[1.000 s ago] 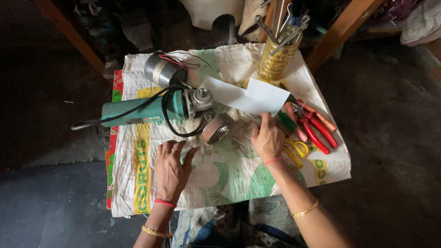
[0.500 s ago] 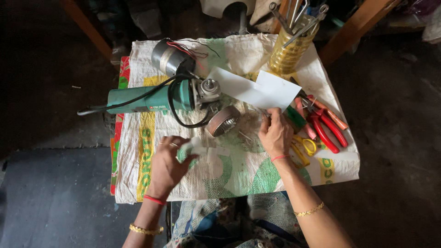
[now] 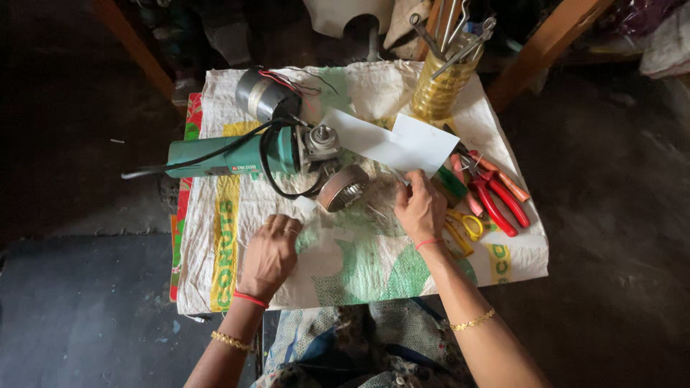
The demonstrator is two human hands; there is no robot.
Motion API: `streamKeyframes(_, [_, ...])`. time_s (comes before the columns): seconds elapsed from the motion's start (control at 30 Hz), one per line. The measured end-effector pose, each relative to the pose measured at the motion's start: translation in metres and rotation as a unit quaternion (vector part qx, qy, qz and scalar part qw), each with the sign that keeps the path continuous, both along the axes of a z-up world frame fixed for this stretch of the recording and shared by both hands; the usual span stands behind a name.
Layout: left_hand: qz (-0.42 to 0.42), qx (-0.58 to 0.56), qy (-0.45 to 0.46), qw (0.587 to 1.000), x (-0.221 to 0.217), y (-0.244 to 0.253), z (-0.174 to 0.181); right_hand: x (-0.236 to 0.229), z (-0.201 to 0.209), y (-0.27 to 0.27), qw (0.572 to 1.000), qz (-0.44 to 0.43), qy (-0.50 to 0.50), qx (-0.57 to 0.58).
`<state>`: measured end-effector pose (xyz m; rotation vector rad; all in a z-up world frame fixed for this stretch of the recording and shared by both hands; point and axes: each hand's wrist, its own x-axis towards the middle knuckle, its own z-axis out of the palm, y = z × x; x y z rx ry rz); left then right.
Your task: The person cuts a white plastic strip into small rectangular pieces using yellow-handled scissors. The person repeatedly trims the pieces and places them on the table.
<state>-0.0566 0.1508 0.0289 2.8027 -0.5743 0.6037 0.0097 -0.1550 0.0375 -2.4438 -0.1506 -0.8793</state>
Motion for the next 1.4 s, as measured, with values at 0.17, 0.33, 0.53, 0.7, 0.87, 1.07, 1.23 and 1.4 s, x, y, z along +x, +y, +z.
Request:
streamKeyframes(0.17, [0.040, -0.269, 0.037, 0.962, -0.001, -0.005, -0.011, -0.003, 0.001, 0.000, 1.000, 0.003, 0.008, -0.004])
streamKeyframes(0.33, [-0.019, -0.651, 0.224, 0.725, -0.003, -0.084, -0.019, -0.011, 0.007, 0.005, 0.989, 0.098, 0.000, 0.108])
streamKeyframes(0.53, [-0.080, -0.770, 0.333, 0.538, 0.016, -0.157, -0.017, -0.040, 0.007, -0.019, 0.832, 0.293, 0.205, 0.424])
streamKeyframes(0.7, [-0.092, -0.717, 0.380, 0.577, 0.028, -0.158, -0.008, -0.041, 0.007, -0.029, 0.859, 0.286, 0.236, 0.352])
streamKeyframes(0.87, [-0.088, -0.711, 0.311, 0.624, 0.030, -0.142, -0.014, -0.037, -0.001, -0.023, 0.881, 0.273, 0.201, 0.331])
streamKeyframes(1.07, [-0.072, -0.687, 0.314, 0.651, 0.029, -0.148, -0.014, -0.042, 0.002, -0.023, 0.869, 0.264, 0.245, 0.340])
streamKeyframes(1.23, [-0.049, -0.631, 0.312, 0.709, 0.024, -0.146, -0.005, -0.042, 0.002, -0.018, 0.831, 0.296, 0.265, 0.390])
streamKeyframes(1.4, [-0.064, -0.662, 0.304, 0.682, 0.023, -0.148, -0.007, -0.038, -0.004, -0.020, 0.870, 0.319, 0.196, 0.322])
